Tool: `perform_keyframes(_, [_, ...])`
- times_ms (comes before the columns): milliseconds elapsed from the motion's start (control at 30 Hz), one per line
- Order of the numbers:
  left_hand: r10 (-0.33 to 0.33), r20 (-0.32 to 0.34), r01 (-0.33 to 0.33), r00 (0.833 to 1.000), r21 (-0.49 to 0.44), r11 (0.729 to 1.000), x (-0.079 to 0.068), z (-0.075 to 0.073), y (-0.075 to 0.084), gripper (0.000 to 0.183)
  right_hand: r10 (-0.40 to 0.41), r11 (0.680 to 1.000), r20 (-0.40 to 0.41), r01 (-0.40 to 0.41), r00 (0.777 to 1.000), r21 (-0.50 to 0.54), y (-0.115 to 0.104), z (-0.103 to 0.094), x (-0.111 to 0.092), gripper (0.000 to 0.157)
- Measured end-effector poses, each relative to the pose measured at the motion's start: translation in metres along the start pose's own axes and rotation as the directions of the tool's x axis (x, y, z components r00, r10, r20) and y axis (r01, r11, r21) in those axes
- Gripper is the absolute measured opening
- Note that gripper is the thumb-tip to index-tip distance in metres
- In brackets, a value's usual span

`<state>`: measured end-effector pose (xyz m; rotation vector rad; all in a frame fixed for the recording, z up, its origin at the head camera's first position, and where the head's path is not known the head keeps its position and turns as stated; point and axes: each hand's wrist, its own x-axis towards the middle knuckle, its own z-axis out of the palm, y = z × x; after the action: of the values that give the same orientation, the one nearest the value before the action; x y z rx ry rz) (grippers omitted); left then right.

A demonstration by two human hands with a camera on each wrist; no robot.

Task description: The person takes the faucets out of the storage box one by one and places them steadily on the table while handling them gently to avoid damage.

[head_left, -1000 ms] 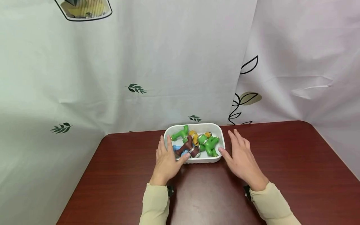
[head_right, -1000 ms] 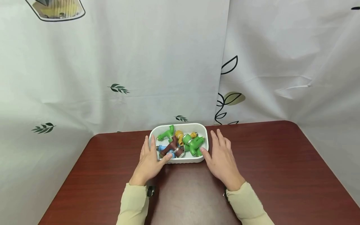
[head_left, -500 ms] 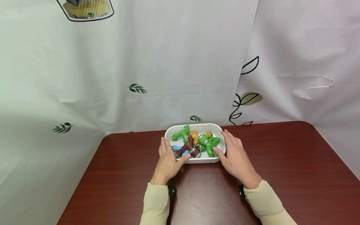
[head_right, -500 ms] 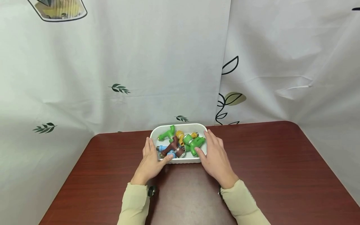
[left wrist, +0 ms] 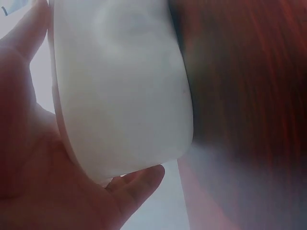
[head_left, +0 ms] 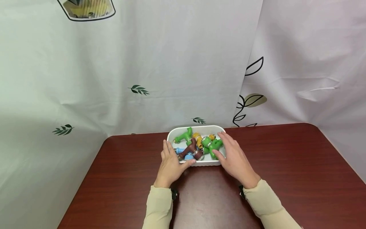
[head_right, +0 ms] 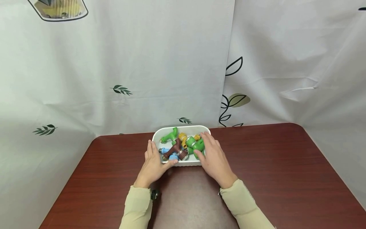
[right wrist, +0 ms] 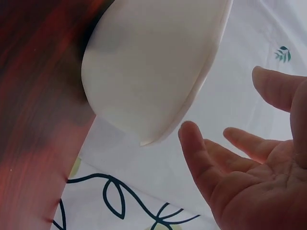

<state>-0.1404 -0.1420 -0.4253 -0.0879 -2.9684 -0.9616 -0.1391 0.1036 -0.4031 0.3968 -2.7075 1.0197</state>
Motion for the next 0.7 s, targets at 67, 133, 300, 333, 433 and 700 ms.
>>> perform_keyframes(67, [-0.006,-0.004,0.006,1.000,-0.003,1.000,0.000,0.000,0.000,0.130,-0.009,1.000,0.006,0.009,1.000,-0.004,0.000,0.001,0.001,0.065])
perform_keyframes(133, [-0.012,-0.011,0.012,1.000,-0.005,1.000,0.000,0.001,0.001,0.132,-0.022,1.000,0.009,0.022,1.000,-0.008,0.000,0.003,0.002,0.064])
perform_keyframes(300, [-0.026,-0.030,0.026,0.999,-0.002,1.000,0.001,0.002,0.000,0.134,-0.051,0.999,0.014,0.051,0.999,-0.014,0.000,0.007,0.005,0.062])
perform_keyframes(333, [-0.029,-0.032,0.028,0.999,-0.003,1.000,0.001,0.002,0.000,0.134,-0.053,0.998,0.015,0.053,0.998,-0.015,0.000,0.008,0.006,0.062])
perform_keyframes(433, [-0.032,-0.038,0.032,0.999,-0.008,0.999,0.002,0.003,0.000,0.135,-0.051,0.998,0.014,0.051,0.999,-0.021,0.001,0.008,0.008,0.061])
perform_keyframes(700, [-0.042,-0.037,0.042,0.998,-0.006,0.999,0.002,0.002,0.000,0.134,-0.045,0.999,0.043,0.046,0.998,-0.019,0.000,0.011,0.013,0.061])
